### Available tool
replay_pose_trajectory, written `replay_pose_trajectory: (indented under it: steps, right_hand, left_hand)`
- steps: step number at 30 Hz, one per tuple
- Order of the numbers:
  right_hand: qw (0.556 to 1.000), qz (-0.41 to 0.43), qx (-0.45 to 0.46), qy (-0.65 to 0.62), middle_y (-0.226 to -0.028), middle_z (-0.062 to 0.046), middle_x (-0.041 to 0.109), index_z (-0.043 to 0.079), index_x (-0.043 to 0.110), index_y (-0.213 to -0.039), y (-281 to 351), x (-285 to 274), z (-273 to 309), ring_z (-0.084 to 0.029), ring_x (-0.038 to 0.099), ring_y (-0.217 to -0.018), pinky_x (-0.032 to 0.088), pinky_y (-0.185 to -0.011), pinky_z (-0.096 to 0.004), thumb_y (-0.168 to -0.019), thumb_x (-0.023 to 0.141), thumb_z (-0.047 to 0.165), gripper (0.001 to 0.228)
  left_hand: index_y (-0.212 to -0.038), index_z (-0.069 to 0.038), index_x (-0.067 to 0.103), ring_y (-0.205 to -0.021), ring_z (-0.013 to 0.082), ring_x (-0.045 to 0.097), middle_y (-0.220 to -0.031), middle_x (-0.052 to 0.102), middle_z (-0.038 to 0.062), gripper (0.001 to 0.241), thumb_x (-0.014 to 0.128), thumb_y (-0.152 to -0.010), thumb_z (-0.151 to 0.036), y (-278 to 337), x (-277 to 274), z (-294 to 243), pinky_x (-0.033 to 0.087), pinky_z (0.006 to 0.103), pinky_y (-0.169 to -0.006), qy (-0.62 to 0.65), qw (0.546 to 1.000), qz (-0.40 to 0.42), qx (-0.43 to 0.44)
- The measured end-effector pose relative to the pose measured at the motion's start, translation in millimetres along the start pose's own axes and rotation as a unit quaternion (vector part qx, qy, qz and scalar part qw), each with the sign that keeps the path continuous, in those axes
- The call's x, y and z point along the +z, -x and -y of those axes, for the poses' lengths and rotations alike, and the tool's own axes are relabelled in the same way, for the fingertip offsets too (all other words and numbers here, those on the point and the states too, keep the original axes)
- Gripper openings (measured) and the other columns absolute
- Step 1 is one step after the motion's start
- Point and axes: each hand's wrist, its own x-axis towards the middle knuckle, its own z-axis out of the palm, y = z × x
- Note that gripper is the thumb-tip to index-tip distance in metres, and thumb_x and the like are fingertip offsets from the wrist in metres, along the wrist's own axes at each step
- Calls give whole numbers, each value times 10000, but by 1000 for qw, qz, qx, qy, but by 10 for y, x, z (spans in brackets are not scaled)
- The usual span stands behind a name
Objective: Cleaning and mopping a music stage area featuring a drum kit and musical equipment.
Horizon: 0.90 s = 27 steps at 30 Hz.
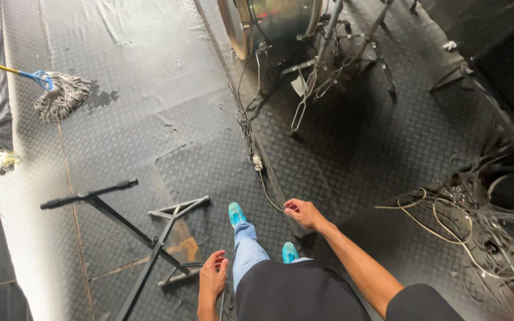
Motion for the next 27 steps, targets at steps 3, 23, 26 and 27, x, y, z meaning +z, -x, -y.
replay_pose_trajectory:
  steps: [3,23,26,27]
  right_hand:
    - [1000,1,-2,21,-1043,-28,764,120,716,-1190,-458,52,137,-142,695,-882,575,-804,-282,-910,680,279,324]
    - [912,-399,-96,10,-950,-62,680,48,591,-1193,-3161,-1991,1735,-195,636,-814,546,-743,-332,-949,739,258,354]
    - [861,-489,-143,5,-952,-76,659,54,568,-1178,-3835,-2930,1776,-211,637,-813,556,-720,-346,-973,726,240,319]
    - [826,-536,-177,-2,-1014,-96,680,55,551,-1247,-4096,-3287,1761,-221,679,-851,583,-733,-344,-976,734,233,372]
  left_hand:
    - [-1204,-111,739,-881,192,749,-985,788,68,349,689,-861,-143,-566,-103,33,604,306,-800,29,1000,0,-8]
    - [-1187,-94,729,-857,191,754,-991,793,78,306,679,-888,-136,-3239,-1496,-1925,615,318,-752,-26,991,73,108]
    - [-1203,-88,738,-904,185,751,-1026,799,79,306,689,-904,-132,-3436,-1419,-2244,617,313,-781,30,994,86,62]
    - [-1209,-82,741,-936,192,745,-1052,795,83,309,694,-906,-129,-3559,-1361,-2368,609,321,-823,74,991,94,55]
